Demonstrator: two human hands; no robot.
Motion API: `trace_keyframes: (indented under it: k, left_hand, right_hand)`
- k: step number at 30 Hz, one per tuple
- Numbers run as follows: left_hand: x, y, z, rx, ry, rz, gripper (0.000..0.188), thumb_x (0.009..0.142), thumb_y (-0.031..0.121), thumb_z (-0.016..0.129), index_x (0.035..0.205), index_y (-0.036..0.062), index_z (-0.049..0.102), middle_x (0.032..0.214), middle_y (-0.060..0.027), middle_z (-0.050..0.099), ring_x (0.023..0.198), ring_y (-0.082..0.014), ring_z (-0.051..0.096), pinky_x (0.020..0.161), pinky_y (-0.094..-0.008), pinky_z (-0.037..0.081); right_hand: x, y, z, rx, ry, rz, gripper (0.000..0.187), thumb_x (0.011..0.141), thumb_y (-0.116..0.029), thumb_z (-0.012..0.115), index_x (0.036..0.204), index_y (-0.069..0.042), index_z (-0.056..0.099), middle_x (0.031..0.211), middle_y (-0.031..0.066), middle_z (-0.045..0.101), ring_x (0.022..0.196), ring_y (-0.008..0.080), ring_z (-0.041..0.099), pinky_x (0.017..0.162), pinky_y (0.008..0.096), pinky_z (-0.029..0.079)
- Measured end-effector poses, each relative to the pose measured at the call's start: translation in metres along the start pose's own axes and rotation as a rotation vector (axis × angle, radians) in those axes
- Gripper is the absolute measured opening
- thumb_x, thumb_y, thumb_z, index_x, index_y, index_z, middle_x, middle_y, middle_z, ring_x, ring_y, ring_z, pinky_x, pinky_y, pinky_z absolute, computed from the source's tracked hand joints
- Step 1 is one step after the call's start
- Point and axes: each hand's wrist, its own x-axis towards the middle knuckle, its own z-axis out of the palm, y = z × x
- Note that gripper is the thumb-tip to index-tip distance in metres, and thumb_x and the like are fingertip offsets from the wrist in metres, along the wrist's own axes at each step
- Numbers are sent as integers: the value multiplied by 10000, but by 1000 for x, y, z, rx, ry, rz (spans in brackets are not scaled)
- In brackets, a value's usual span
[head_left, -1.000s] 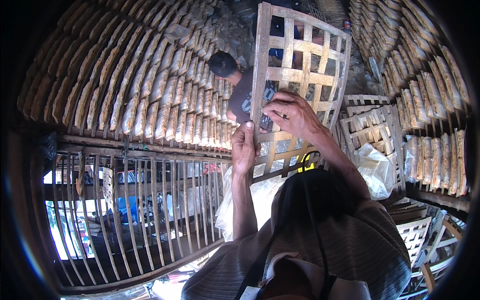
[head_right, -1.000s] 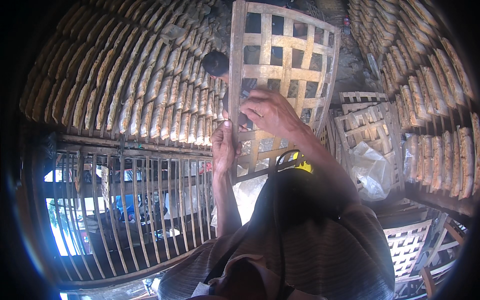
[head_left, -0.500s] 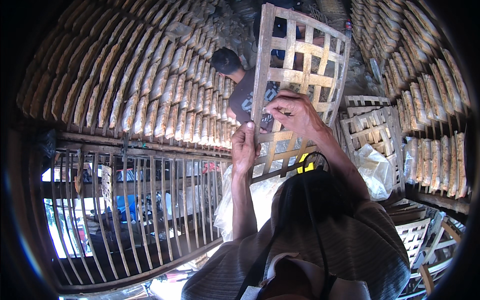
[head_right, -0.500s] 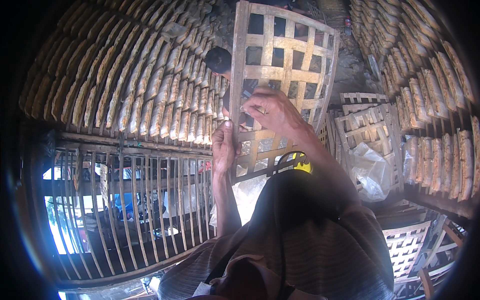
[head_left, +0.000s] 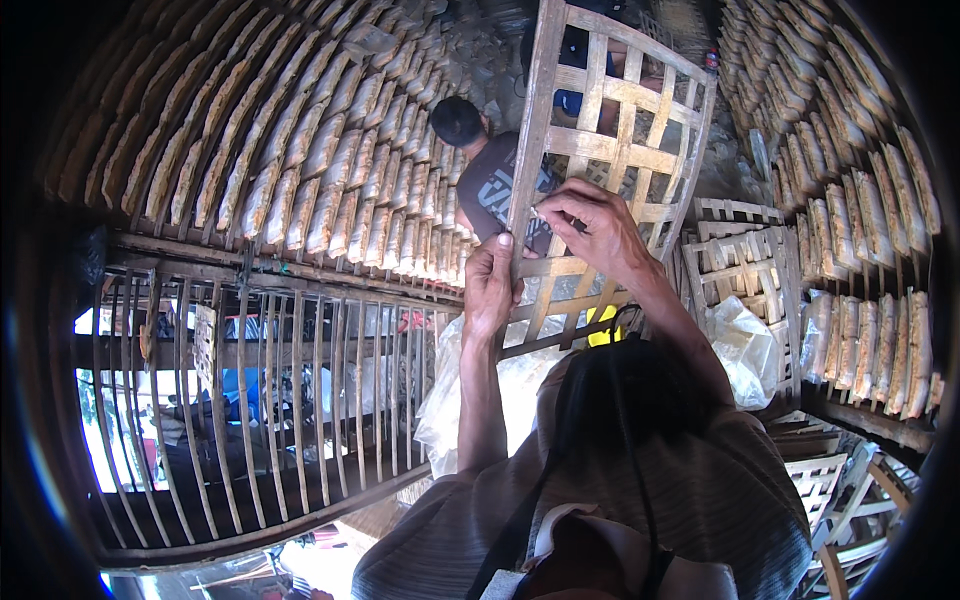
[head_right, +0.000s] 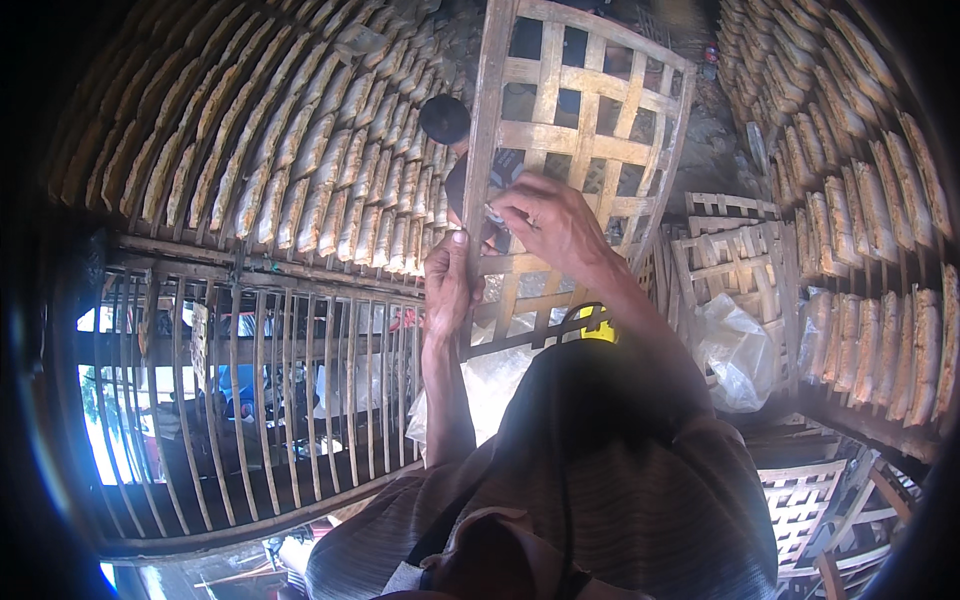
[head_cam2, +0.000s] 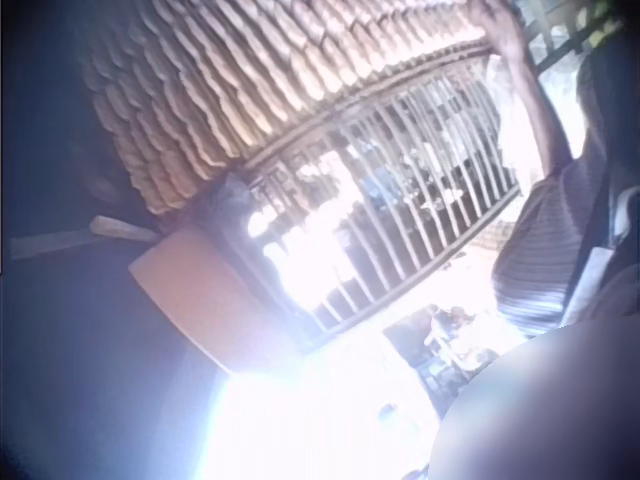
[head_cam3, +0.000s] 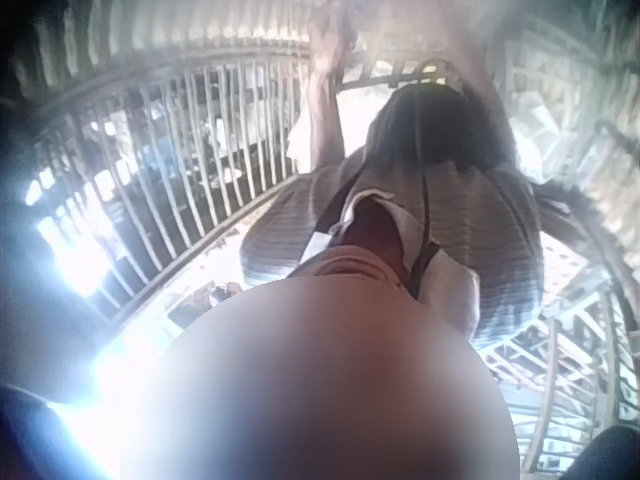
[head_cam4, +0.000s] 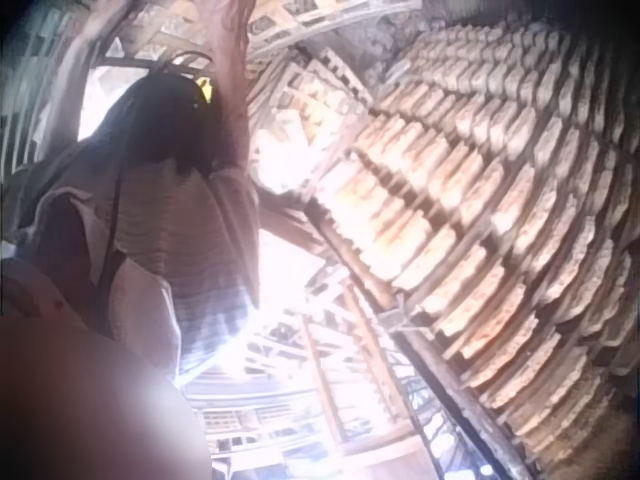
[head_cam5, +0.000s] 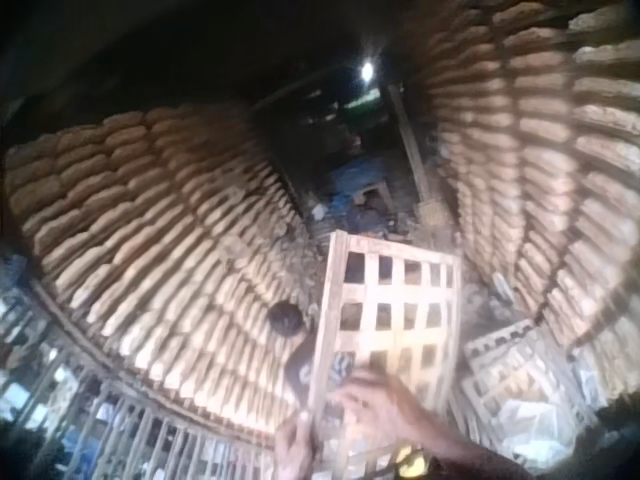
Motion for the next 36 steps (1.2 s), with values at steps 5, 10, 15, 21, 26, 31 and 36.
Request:
trace_keyframes:
  k: [5,10,15,21,26,31,36]
  left_hand:
    - [-5,-3,-10,9,-18,-26,482,1149,449,496,949,68,714,632,21,577,447,-38,445,390,-233,297]
    - [-4,-3,-9,-27,-2,-26,468,1155,404,501,950,40,711,713,-1,631,445,-46,440,402,-230,326]
    - [-2,-8,-15,-34,12,27,468,1155,406,498,965,33,707,747,-10,658,456,-50,456,406,-227,342]
    - [1,-4,-14,-93,81,46,470,1155,416,495,941,59,713,686,6,621,446,-45,454,399,-234,330]
    - [17,6,-5,-123,39,44,491,1158,409,490,913,47,716,670,-1,627,438,-50,446,401,-239,332]
    - [27,13,0,-83,9,58,467,1156,406,496,936,56,714,691,-9,647,431,-48,427,389,-237,314]
    - [35,39,9,-34,-200,150,328,1131,334,579,1124,47,737,846,-31,722,621,-69,576,580,-250,490]
  right_hand:
    - [2,-5,0,212,-50,211,100,889,14,764,978,-30,765,912,97,687,846,291,697,738,388,564]
    - [6,-8,-1,54,-200,33,109,903,-2,766,1010,-23,764,926,112,703,834,280,704,739,366,562]
    - [2,-2,-23,177,-183,248,109,931,-13,761,1039,-25,755,943,99,717,830,236,708,724,365,559]
    - [-35,78,-59,-241,688,289,90,1041,-107,679,1084,-30,658,1062,100,675,999,205,630,873,381,507]
    - [-80,149,-62,187,861,566,127,1113,-212,597,1066,-94,591,1030,17,588,970,144,534,883,356,476]
    - [-78,135,-74,689,934,745,114,1103,-194,611,1027,-113,585,921,-48,561,840,71,493,763,264,435]
    - [-98,177,-80,463,1083,637,58,1086,-130,571,1029,-128,565,922,-24,578,800,98,516,675,303,463]
